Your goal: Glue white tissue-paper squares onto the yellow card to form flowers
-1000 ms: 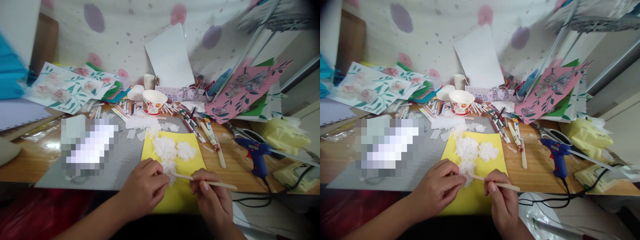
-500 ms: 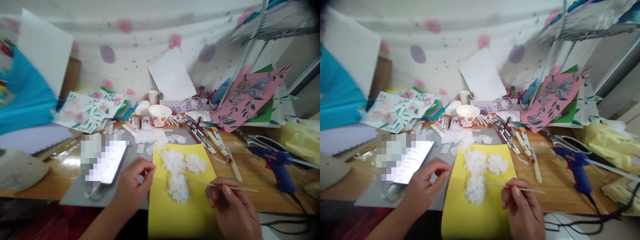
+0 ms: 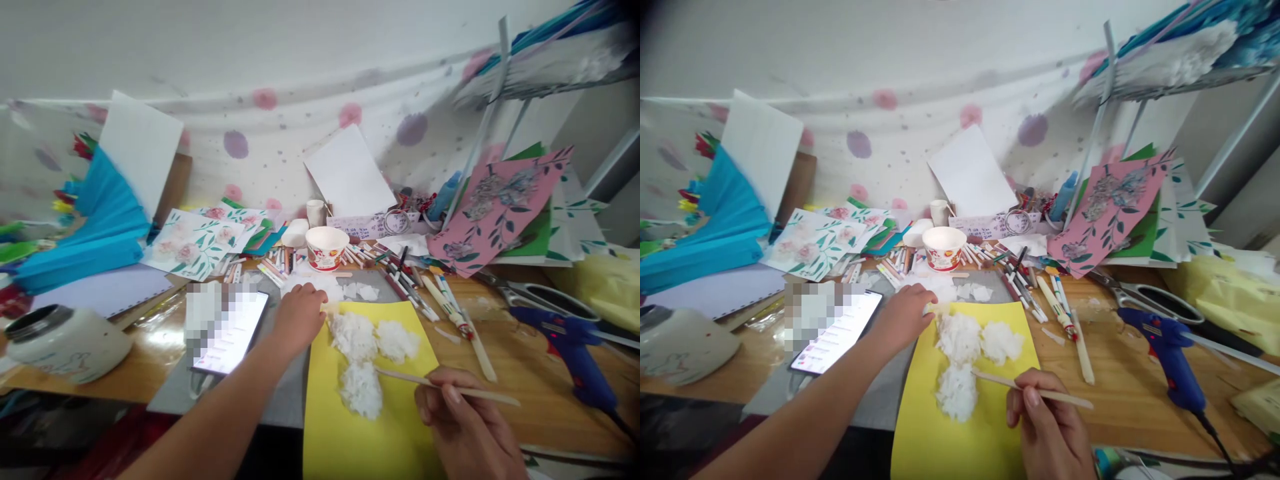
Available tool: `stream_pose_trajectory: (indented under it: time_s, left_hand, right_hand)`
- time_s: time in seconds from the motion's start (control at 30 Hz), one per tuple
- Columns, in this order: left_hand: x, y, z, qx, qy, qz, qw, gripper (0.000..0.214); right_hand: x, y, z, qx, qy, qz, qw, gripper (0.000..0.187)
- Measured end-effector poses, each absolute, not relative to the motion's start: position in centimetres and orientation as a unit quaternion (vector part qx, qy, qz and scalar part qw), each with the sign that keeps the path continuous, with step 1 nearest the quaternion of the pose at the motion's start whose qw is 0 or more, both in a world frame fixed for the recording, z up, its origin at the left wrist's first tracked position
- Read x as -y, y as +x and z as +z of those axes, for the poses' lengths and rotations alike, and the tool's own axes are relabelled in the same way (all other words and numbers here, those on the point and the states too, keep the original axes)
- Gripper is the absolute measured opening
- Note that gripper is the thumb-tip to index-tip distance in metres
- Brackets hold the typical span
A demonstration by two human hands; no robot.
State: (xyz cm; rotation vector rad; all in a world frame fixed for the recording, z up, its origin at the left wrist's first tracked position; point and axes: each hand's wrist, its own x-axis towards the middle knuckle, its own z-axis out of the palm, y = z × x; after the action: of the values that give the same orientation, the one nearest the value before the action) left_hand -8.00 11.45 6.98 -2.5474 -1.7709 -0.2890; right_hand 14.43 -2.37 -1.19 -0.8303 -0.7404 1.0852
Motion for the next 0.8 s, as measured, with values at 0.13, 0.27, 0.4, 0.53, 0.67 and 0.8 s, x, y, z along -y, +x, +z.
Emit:
stream_pose_trajectory:
  time_s: [0.13, 0.27, 0.4, 0.53, 0.67, 0.8]
  left_hand:
    - [-11.8, -7.1, 7.4, 0.57, -0.813, -0.111, 0.042, 0.015]
    - [-9.4, -7.1, 7.7, 0.565, -0.811, -0.146, 0.04, 0.014]
    - [-5.2, -7.0, 6.4, 0.473, -0.838, -0.274, 0.003, 0.011]
    - [-2.1, -6.7, 4.6, 0.402, -0.848, -0.345, -0.028, 0.012]
    - [-1.5, -6.5, 4.1, 0.391, -0.853, -0.344, -0.038, 0.012]
    - [-1.5, -6.4, 4.3, 0.38, -0.863, -0.331, -0.036, 0.012]
  right_hand:
    - [2.3, 14.1, -0.7, 0.332, -0.367, 0.489, 0.718, 0.018]
    - [2.5, 13.6, 0.4, 0.324, -0.35, 0.467, 0.745, 0.016]
    - [2.3, 13.4, 1.1, 0.305, -0.343, 0.467, 0.756, 0.016]
    - [2.1, 13.8, 1.4, 0.29, -0.337, 0.473, 0.761, 0.015]
    - [2.3, 13.8, 1.9, 0.321, -0.333, 0.462, 0.756, 0.016]
    - [2.8, 13.5, 2.3, 0.444, -0.362, 0.399, 0.716, 0.015]
